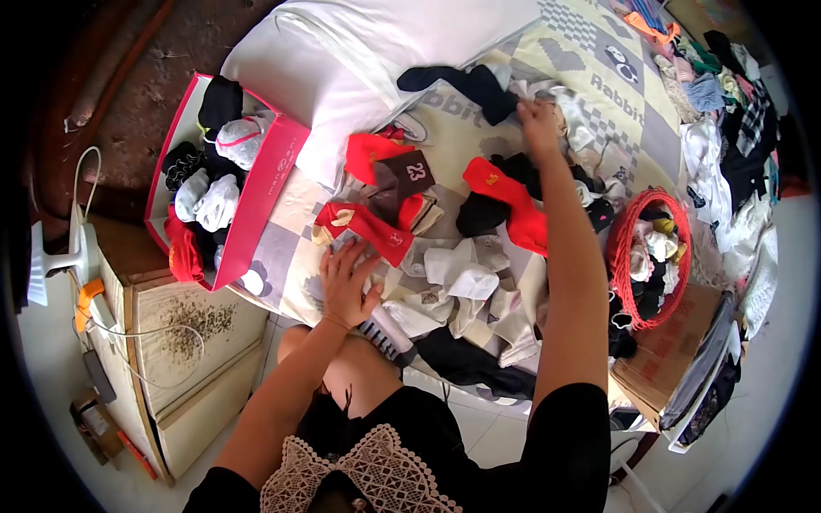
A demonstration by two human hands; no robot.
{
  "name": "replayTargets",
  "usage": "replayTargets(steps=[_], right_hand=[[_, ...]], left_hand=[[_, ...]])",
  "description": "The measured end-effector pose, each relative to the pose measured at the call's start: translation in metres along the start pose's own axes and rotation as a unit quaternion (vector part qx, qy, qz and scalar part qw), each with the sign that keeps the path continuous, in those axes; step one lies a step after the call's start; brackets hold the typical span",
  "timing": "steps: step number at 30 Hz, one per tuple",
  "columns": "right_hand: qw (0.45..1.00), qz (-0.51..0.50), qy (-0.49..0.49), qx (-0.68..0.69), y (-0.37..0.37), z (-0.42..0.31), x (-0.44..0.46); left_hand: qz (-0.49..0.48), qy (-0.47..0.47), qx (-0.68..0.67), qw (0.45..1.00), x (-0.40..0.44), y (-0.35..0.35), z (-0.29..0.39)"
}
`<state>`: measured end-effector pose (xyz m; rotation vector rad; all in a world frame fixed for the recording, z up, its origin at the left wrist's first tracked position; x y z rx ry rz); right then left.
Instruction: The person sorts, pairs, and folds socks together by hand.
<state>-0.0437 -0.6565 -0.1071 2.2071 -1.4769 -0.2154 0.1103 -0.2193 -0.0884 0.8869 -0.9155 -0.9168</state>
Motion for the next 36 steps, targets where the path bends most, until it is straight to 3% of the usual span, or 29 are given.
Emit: replayTargets(steps=[1, 2, 3, 4, 5, 7, 9, 13, 15, 16, 17, 19, 21, 22, 23, 25, 27, 29, 30, 33, 35, 36], right_hand=[[0.996, 0.017, 0.086, -0.017, 0.004, -0.016, -0.026], [0.988, 0.048, 0.091, 0.116, 0.007, -0.052, -0.063], [0.981, 0.061, 0.085, 0.166, 0.019, -0.092, -0.098], [0.989, 0.079, 0.096, 0.079, 0.033, -0.105, -0.124], [0.978, 0.109, 0.115, 0.135, 0.039, -0.118, -0.155], [0.925, 0.108, 0.05, 0.361, 0.041, -0.138, -0.208], [0.861, 0.093, 0.001, 0.5, 0.041, -0.134, -0.246], [0.815, 0.085, -0.046, 0.571, 0.048, -0.153, -0.311], [0.824, 0.065, -0.068, 0.559, 0.05, -0.154, -0.338], [0.823, 0.034, -0.089, 0.559, 0.053, -0.161, -0.352], [0.829, 0.014, -0.113, 0.547, 0.055, -0.169, -0.365], [0.854, -0.04, -0.107, 0.508, 0.054, -0.174, -0.386], [0.858, -0.073, -0.107, 0.497, 0.046, -0.182, -0.403], [0.861, -0.101, -0.105, 0.487, 0.044, -0.186, -0.411], [0.862, -0.106, -0.105, 0.485, 0.043, -0.186, -0.419], [0.905, -0.145, -0.127, 0.38, 0.039, -0.182, -0.431], [0.911, -0.167, -0.075, 0.369, 0.034, -0.176, -0.442], [0.898, -0.224, -0.182, 0.332, 0.036, -0.173, -0.459], [0.923, -0.274, -0.175, 0.205, 0.042, -0.167, -0.463], [0.892, -0.312, -0.251, 0.209, 0.047, -0.169, -0.483], [0.893, -0.328, -0.237, 0.199, 0.046, -0.149, -0.493], [0.893, -0.277, -0.24, 0.262, 0.046, -0.146, -0.495]], left_hand=[[0.004, 0.0, 0.001, 1.0, -0.001, 0.0, 0.0], [0.008, -0.004, 0.0, 1.0, -0.001, 0.001, -0.001], [0.009, -0.003, 0.006, 1.0, -0.001, 0.002, 0.0], [0.009, -0.004, 0.011, 1.0, -0.001, 0.002, 0.002], [0.013, -0.009, 0.006, 1.0, -0.001, 0.003, 0.003], [0.001, -0.002, 0.029, 1.0, -0.002, 0.004, 0.006], [0.007, -0.014, 0.034, 0.999, -0.002, 0.003, 0.006], [0.027, -0.014, 0.037, 0.999, -0.007, 0.006, 0.015], [0.051, 0.048, -0.065, 0.995, -0.015, 0.006, 0.018], [0.091, 0.116, -0.189, 0.971, -0.018, 0.019, 0.04], [0.114, 0.108, -0.225, 0.962, -0.021, 0.035, 0.061], [0.064, 0.169, -0.487, 0.854, -0.04, 0.041, 0.101], [-0.036, 0.142, -0.604, 0.783, -0.053, 0.063, 0.136], [-0.085, 0.192, -0.654, 0.727, -0.061, 0.067, 0.146], [-0.081, 0.194, -0.655, 0.726, -0.069, 0.07, 0.146], [-0.115, 0.21, -0.518, 0.821, -0.082, 0.075, 0.139], [-0.067, 0.237, -0.501, 0.829, -0.093, 0.085, 0.126], [0.019, 0.29, -0.462, 0.838, -0.107, 0.095, 0.107], [0.063, 0.28, -0.497, 0.819, -0.116, 0.084, 0.092], [0.106, 0.344, -0.418, 0.834, -0.139, 0.075, 0.055], [0.153, 0.367, -0.427, 0.812, -0.145, 0.086, 0.047], [0.14, 0.379, -0.394, 0.825, -0.146, 0.089, 0.035]])
Point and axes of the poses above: each hand's wrist, its own x-axis towards the middle knuckle, its own y-axis out of the back of the hand, z = x × y, the point moved 2 cm from there along x, towards the middle knuckle, and after that the axes turned 10 degrees about x, right-handed, at the moved point
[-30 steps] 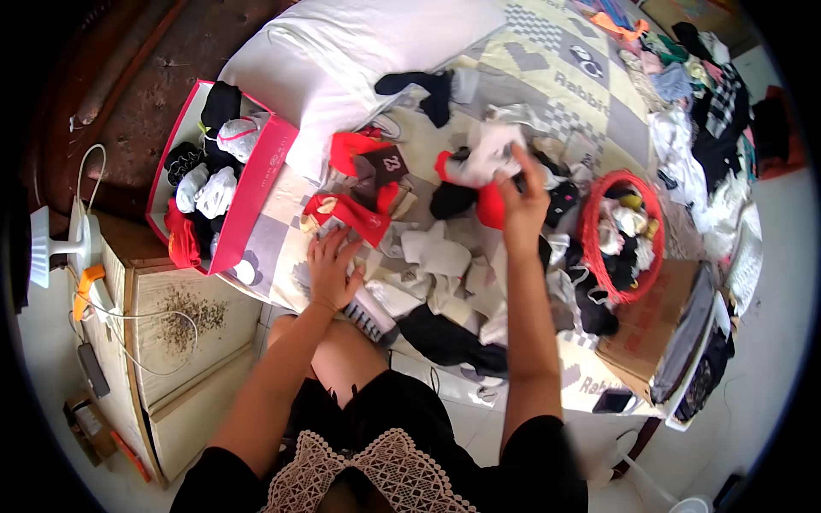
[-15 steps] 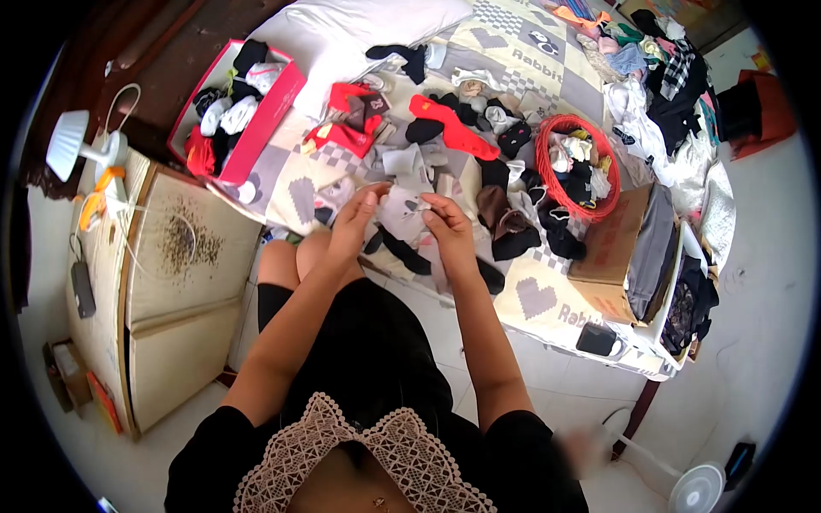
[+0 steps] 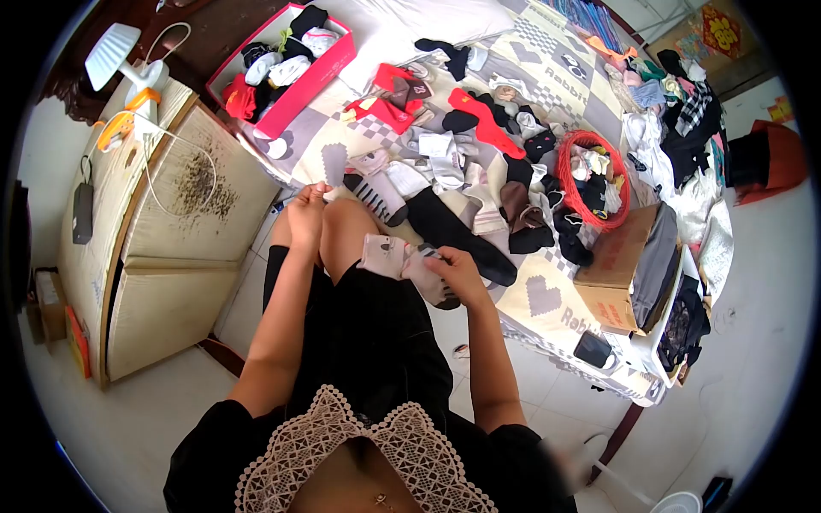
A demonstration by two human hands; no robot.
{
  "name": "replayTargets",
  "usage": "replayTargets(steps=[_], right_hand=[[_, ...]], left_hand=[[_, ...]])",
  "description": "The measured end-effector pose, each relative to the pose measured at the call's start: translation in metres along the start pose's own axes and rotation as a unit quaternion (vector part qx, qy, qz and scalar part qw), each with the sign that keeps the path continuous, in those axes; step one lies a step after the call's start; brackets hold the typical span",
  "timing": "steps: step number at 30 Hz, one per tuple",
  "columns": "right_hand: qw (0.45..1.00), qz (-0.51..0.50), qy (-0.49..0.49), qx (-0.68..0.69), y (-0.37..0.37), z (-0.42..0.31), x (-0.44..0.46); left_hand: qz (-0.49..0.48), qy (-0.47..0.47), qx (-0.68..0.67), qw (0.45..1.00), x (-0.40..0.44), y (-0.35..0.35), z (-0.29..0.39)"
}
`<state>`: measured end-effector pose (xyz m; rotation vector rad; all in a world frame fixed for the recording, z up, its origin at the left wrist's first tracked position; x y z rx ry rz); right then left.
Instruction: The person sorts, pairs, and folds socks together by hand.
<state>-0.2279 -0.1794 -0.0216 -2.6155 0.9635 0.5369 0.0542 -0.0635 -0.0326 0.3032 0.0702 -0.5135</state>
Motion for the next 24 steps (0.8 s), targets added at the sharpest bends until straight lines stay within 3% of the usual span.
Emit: replayTargets(steps=[2, 3, 6, 7, 9, 13, 15, 16, 17, 18, 19, 20, 21, 22, 23, 24], right_hand=[[0.989, 0.045, 0.068, 0.127, 0.003, 0.008, -0.003], [0.989, 0.042, 0.067, 0.126, 0.001, 0.007, -0.004], [0.959, 0.084, 0.113, 0.244, 0.005, 0.01, -0.004], [0.96, 0.084, 0.113, 0.243, 0.003, 0.01, -0.003], [0.949, 0.108, 0.167, 0.246, -0.001, 0.008, -0.002], [0.935, 0.121, 0.181, 0.279, -0.01, -0.005, -0.007], [0.926, 0.113, 0.162, 0.32, -0.013, -0.01, -0.009], [0.927, 0.115, 0.161, 0.319, -0.012, -0.009, -0.01], [0.927, 0.116, 0.162, 0.317, -0.01, -0.007, -0.008], [0.928, 0.116, 0.163, 0.315, -0.009, -0.006, -0.007], [0.928, 0.117, 0.163, 0.315, -0.009, -0.005, -0.005], [0.926, 0.121, 0.167, 0.315, -0.008, -0.003, -0.004], [0.925, 0.125, 0.171, 0.315, -0.007, -0.001, -0.001], [0.927, 0.141, 0.19, 0.292, -0.005, -0.002, 0.004], [0.927, 0.157, 0.208, 0.27, -0.004, -0.003, 0.01], [0.924, 0.18, 0.232, 0.246, -0.003, -0.007, 0.017]], left_hand=[[0.002, -0.012, 0.087, 0.996, 0.008, 0.008, -0.004], [0.005, -0.011, 0.087, 0.996, 0.008, 0.007, -0.001], [-0.061, -0.158, 0.22, 0.961, 0.004, -0.015, 0.017], [-0.061, -0.158, 0.219, 0.961, 0.008, -0.026, 0.015], [0.0, -0.312, 0.374, 0.873, 0.017, -0.051, 0.014], [0.059, -0.322, 0.438, 0.837, 0.053, -0.082, 0.009], [-0.089, -0.283, 0.485, 0.823, 0.076, -0.081, 0.011], [-0.157, -0.162, 0.498, 0.837, 0.088, -0.081, 0.016], [-0.158, -0.162, 0.497, 0.838, 0.102, -0.082, 0.013], [-0.098, -0.073, 0.337, 0.933, 0.119, -0.079, 0.0], [-0.034, 0.019, 0.162, 0.986, 0.126, -0.075, -0.006], [-0.034, 0.02, 0.163, 0.986, 0.127, -0.075, -0.012], [0.128, -0.083, 0.237, 0.959, 0.124, -0.068, -0.008], [0.286, -0.182, 0.301, 0.891, 0.115, -0.06, 0.001], [0.29, -0.181, 0.303, 0.89, 0.106, -0.054, 0.004], [0.119, -0.117, 0.16, 0.973, 0.09, -0.048, 0.01]])
Point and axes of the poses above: each hand's wrist, its own x-axis towards the middle knuckle, its own y-axis out of the back of the hand, z = x × y, the point moved 2 cm from there along x, towards the middle knuckle, and after that the axes turned 10 degrees about x, right-handed, at the moved point
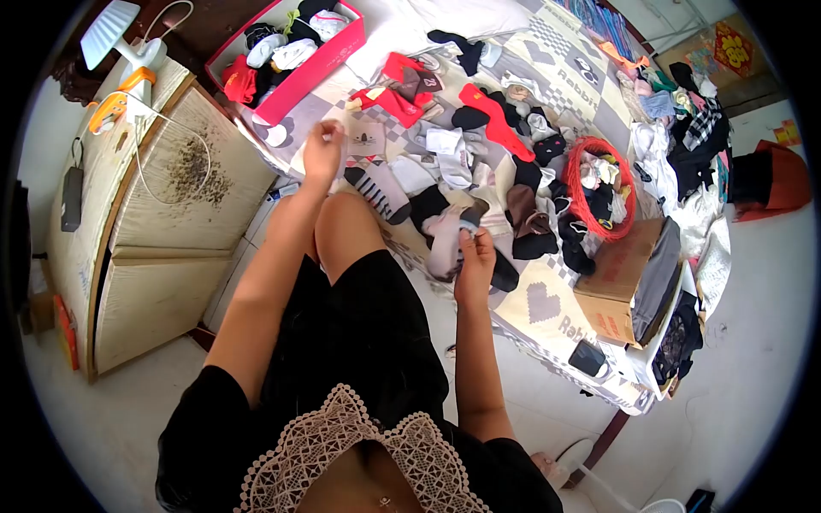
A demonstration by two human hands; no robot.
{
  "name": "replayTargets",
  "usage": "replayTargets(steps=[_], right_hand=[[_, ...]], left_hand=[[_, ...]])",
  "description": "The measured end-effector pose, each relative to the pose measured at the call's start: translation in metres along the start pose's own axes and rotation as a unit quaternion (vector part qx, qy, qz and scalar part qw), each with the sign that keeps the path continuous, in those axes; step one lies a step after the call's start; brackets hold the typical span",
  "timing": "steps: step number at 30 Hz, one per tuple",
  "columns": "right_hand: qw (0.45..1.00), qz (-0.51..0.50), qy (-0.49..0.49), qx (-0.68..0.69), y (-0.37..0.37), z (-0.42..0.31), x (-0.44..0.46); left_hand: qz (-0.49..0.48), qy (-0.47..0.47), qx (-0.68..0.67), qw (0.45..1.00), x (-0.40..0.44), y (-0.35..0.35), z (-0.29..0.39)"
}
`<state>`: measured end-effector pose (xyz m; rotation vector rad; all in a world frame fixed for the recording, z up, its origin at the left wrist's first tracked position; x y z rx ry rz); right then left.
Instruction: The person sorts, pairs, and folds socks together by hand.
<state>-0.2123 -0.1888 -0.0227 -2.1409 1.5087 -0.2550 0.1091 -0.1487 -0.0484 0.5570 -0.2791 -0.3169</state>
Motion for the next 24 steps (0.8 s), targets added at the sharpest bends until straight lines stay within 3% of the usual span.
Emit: replayTargets(steps=[1, 3, 5, 7, 9, 10, 12, 13, 16, 20, 22, 24], right_hand=[[0.997, -0.008, 0.05, -0.051, -0.02, -0.012, 0.006], [0.979, -0.017, 0.112, -0.169, -0.039, -0.02, 0.02], [0.885, -0.047, 0.274, -0.374, -0.078, -0.021, 0.036], [0.746, -0.166, 0.401, -0.505, -0.125, -0.022, 0.041], [0.68, -0.259, 0.37, -0.578, -0.14, 0.02, 0.056], [0.679, -0.262, 0.37, -0.578, -0.132, 0.041, 0.055], [0.626, -0.352, 0.261, -0.645, -0.117, 0.087, 0.058], [0.626, -0.356, 0.262, -0.643, -0.114, 0.096, 0.056], [0.7, -0.319, 0.264, -0.583, -0.104, 0.098, 0.051], [0.712, -0.284, 0.269, -0.583, -0.091, 0.088, 0.035], [0.718, -0.213, 0.3, -0.591, -0.081, 0.08, 0.029], [0.739, -0.206, 0.279, -0.577, -0.067, 0.078, 0.025]], left_hand=[[-0.17, 0.061, -0.165, 0.97, -0.014, 0.007, 0.003], [-0.303, 0.151, -0.307, 0.889, -0.041, 0.012, -0.01], [-0.278, 0.175, -0.342, 0.88, -0.062, 0.013, -0.023], [-0.25, 0.197, -0.378, 0.87, -0.063, 0.017, -0.027], [-0.268, 0.235, -0.402, 0.843, -0.059, 0.023, -0.026], [-0.265, 0.236, -0.404, 0.843, -0.059, 0.02, -0.029], [-0.275, 0.254, -0.337, 0.864, -0.054, 0.01, -0.036], [-0.27, 0.255, -0.337, 0.865, -0.053, 0.009, -0.035], [-0.233, 0.206, -0.156, 0.938, -0.049, 0.006, -0.032], [-0.285, 0.176, -0.027, 0.942, -0.037, -0.008, -0.034], [-0.277, 0.123, 0.084, 0.949, -0.034, -0.019, -0.044], [-0.246, 0.101, 0.096, 0.959, -0.035, -0.024, -0.051]])
Point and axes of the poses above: each hand's wrist, its own x-axis towards the middle knuckle, its own y-axis out of the back of the hand, z = x × y, the point moved 2 cm from there along x, towards the middle knuckle, and after that the axes turned 10 degrees about x, right-handed, at the moved point
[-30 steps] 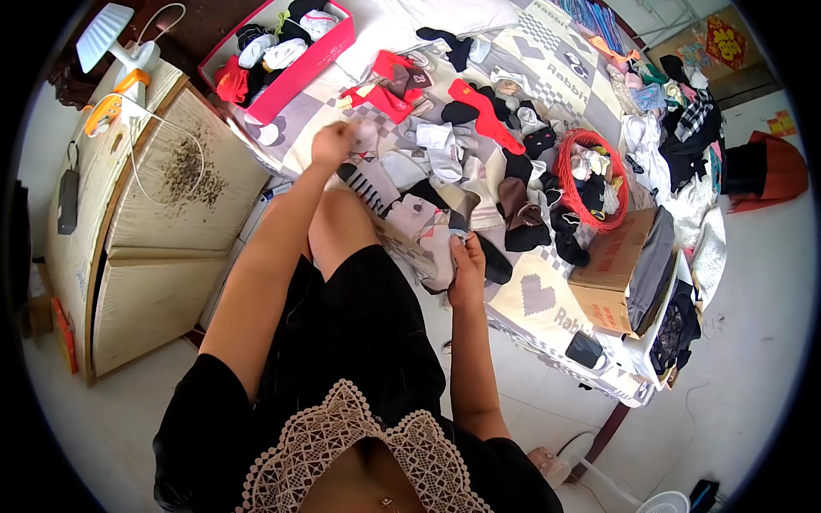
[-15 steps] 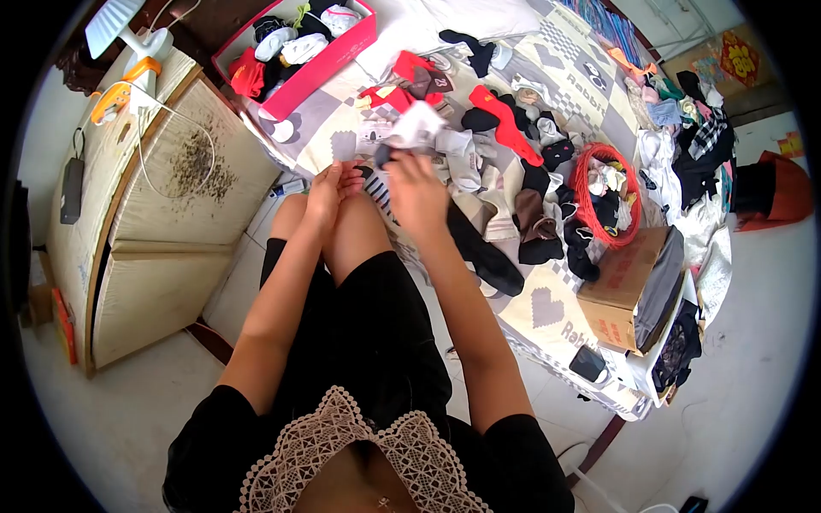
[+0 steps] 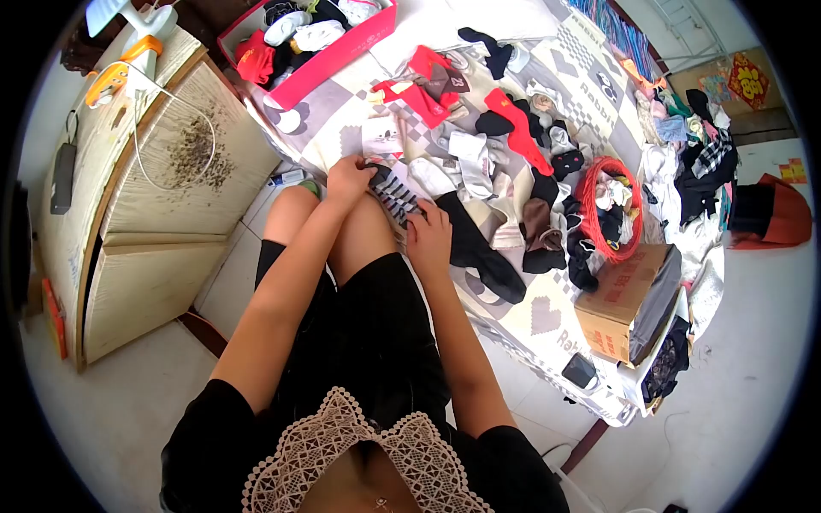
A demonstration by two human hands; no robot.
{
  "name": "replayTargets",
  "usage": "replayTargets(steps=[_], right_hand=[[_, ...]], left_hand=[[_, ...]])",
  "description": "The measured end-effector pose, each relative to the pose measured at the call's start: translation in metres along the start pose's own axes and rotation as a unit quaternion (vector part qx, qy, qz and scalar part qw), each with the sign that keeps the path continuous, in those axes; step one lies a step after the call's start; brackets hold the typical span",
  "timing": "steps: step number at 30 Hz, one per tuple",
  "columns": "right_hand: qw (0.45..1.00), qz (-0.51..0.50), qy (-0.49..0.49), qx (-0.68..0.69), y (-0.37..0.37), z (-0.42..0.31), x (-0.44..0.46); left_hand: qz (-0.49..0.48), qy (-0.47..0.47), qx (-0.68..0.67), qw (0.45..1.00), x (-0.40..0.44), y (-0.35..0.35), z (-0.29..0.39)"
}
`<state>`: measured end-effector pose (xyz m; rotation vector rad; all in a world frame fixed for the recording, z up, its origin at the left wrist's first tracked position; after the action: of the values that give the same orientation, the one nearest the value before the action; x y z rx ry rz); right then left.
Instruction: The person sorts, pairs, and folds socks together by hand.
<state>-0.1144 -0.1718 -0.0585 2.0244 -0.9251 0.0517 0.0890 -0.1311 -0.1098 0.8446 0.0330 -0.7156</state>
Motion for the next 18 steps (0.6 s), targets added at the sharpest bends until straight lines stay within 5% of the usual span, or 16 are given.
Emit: replayTargets(steps=[3, 5, 9, 11, 13, 15, 18], right_hand=[[0.999, 0.012, -0.01, 0.036, 0.011, 0.002, -0.018], [0.954, -0.026, -0.189, 0.231, 0.014, 0.004, -0.031], [0.939, 0.057, -0.245, 0.233, 0.013, 0.017, -0.042], [0.941, 0.18, -0.232, 0.165, 0.015, 0.02, -0.027], [0.943, 0.192, -0.228, 0.151, 0.007, 0.027, -0.015], [0.968, 0.144, -0.186, 0.082, -0.004, 0.024, 0.0], [0.954, 0.032, -0.296, 0.017, -0.015, 0.016, 0.008]], left_hand=[[0.011, 0.011, -0.002, 1.0, 0.001, 0.0, 0.0], [-0.014, 0.041, -0.018, 0.999, 0.0, 0.004, 0.003], [-0.022, 0.057, -0.049, 0.997, -0.004, 0.005, 0.004], [-0.01, 0.053, -0.049, 0.997, -0.005, 0.004, 0.002], [0.097, -0.035, -0.017, 0.995, -0.007, 0.005, 0.001], [0.089, -0.038, -0.031, 0.995, -0.007, 0.006, -0.001], [0.095, -0.055, -0.022, 0.994, -0.013, 0.008, 0.0]])
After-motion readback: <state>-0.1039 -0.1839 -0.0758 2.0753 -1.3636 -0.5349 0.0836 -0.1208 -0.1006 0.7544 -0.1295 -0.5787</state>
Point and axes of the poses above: each hand's wrist, its own x-axis towards the middle knuckle, its own y-axis out of the back of the hand, z = x × y, the point moved 2 cm from there along x, towards the middle knuckle, and after that the axes turned 10 degrees about x, right-handed, at the moved point
